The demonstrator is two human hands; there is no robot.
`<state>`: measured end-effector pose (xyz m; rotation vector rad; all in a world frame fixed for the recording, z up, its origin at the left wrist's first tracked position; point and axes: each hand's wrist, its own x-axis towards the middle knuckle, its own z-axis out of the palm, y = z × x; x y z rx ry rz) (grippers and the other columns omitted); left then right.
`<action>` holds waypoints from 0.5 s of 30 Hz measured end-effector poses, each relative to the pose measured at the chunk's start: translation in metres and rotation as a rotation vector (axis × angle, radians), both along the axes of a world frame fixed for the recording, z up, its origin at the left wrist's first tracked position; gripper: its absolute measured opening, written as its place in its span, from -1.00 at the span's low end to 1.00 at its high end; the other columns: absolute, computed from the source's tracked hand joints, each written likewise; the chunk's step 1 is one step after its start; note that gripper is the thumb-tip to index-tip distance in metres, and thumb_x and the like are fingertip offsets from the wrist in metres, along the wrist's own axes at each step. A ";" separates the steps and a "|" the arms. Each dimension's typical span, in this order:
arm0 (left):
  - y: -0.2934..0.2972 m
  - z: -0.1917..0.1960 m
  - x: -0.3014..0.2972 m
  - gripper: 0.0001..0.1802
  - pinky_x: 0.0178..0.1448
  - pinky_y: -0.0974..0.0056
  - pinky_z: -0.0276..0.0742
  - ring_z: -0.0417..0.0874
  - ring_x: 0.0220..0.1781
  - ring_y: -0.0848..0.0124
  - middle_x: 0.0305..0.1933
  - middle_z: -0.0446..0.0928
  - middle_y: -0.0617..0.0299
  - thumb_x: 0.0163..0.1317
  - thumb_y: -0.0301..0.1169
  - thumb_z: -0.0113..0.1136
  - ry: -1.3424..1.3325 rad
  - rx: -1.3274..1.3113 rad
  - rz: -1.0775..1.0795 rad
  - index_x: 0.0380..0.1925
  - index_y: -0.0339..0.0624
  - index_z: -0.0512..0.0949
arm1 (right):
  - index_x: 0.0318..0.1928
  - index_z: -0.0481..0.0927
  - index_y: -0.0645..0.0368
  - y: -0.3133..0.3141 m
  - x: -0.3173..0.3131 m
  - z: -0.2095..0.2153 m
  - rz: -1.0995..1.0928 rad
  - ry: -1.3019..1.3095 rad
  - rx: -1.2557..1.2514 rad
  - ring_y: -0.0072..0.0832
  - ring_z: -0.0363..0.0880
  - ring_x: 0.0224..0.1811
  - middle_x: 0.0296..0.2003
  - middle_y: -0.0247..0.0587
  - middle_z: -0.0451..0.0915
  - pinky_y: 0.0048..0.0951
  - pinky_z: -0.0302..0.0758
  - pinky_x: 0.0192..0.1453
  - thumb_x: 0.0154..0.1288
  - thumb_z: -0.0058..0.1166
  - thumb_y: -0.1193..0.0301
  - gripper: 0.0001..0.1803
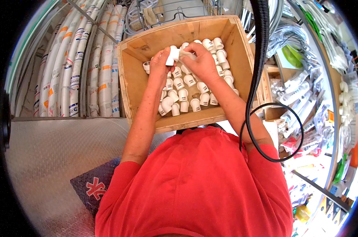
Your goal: The person repeatedly picks white plastic pipe fittings from a wooden crate, joins two pieces together by hand, and places the assembled pair back into the crate. This cycle continues throughout the clip without visible final packaging or destination.
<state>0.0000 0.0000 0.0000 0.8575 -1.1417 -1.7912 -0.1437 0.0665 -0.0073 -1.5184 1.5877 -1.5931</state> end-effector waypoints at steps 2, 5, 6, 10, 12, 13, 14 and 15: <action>0.001 0.002 -0.001 -0.65 -0.61 0.43 0.31 0.48 -0.59 0.48 -0.51 0.50 0.24 0.26 -0.12 0.12 0.078 0.093 0.001 -0.32 -0.22 0.49 | -0.28 0.54 0.06 0.006 0.006 0.015 -0.138 0.322 -0.140 -0.26 0.56 -0.33 -0.32 -0.25 0.54 -0.40 0.51 -0.31 0.08 0.21 0.30 -0.79; 0.004 -0.002 -0.003 -0.66 -0.62 0.42 0.30 0.47 -0.59 0.48 -0.51 0.50 0.24 0.26 -0.12 0.12 0.119 0.214 0.022 -0.33 -0.22 0.49 | -0.30 0.54 0.05 0.014 0.010 0.028 -0.168 0.499 -0.049 -0.27 0.55 -0.35 -0.35 -0.27 0.52 -0.37 0.51 -0.32 0.12 0.17 0.34 -0.85; 0.003 -0.001 -0.003 -0.66 -0.62 0.42 0.30 0.47 -0.60 0.48 -0.51 0.50 0.24 0.26 -0.12 0.12 0.130 0.227 0.026 -0.33 -0.22 0.49 | -0.30 0.55 0.05 0.014 0.011 0.028 -0.166 0.499 -0.061 -0.28 0.54 -0.35 -0.35 -0.26 0.53 -0.37 0.50 -0.32 0.13 0.15 0.34 -0.86; 0.003 -0.001 -0.003 -0.65 -0.63 0.42 0.30 0.47 -0.61 0.48 -0.51 0.50 0.23 0.25 -0.12 0.13 0.150 0.254 0.036 -0.32 -0.22 0.49 | -0.30 0.57 0.08 0.010 0.011 0.022 -0.152 0.386 -0.134 -0.37 0.54 -0.37 -0.35 -0.29 0.56 -0.42 0.49 -0.30 0.16 0.14 0.36 -0.89; 0.002 -0.001 -0.003 -0.65 -0.64 0.42 0.29 0.47 -0.61 0.49 -0.51 0.50 0.23 0.25 -0.12 0.14 0.149 0.242 0.034 -0.32 -0.22 0.49 | -0.31 0.57 0.11 0.005 0.007 0.013 -0.090 0.157 -0.081 -0.47 0.53 -0.36 -0.36 -0.33 0.57 -0.49 0.47 -0.26 0.16 0.15 0.37 -0.89; 0.002 -0.001 -0.003 -0.66 -0.64 0.43 0.29 0.47 -0.61 0.49 -0.51 0.50 0.23 0.25 -0.12 0.14 0.149 0.229 0.032 -0.32 -0.22 0.49 | -0.31 0.58 0.12 0.002 0.004 0.008 -0.031 -0.016 -0.004 -0.53 0.51 -0.35 -0.36 -0.35 0.57 -0.53 0.46 -0.24 0.17 0.16 0.38 -0.88; 0.001 -0.002 -0.002 -0.66 -0.64 0.43 0.29 0.47 -0.61 0.49 -0.51 0.50 0.23 0.25 -0.12 0.14 0.148 0.217 0.029 -0.31 -0.22 0.49 | -0.32 0.58 0.14 0.000 0.002 0.005 0.027 -0.188 0.073 -0.59 0.50 -0.34 -0.37 -0.37 0.57 -0.56 0.44 -0.21 0.17 0.17 0.38 -0.88; 0.001 -0.003 -0.002 -0.67 -0.62 0.43 0.29 0.47 -0.60 0.49 -0.50 0.51 0.25 0.25 -0.13 0.13 0.134 0.192 0.023 -0.29 -0.22 0.50 | -0.31 0.58 0.15 -0.002 0.000 0.003 0.075 -0.277 0.091 -0.62 0.48 -0.32 -0.36 -0.39 0.56 -0.58 0.43 -0.19 0.17 0.17 0.39 -0.88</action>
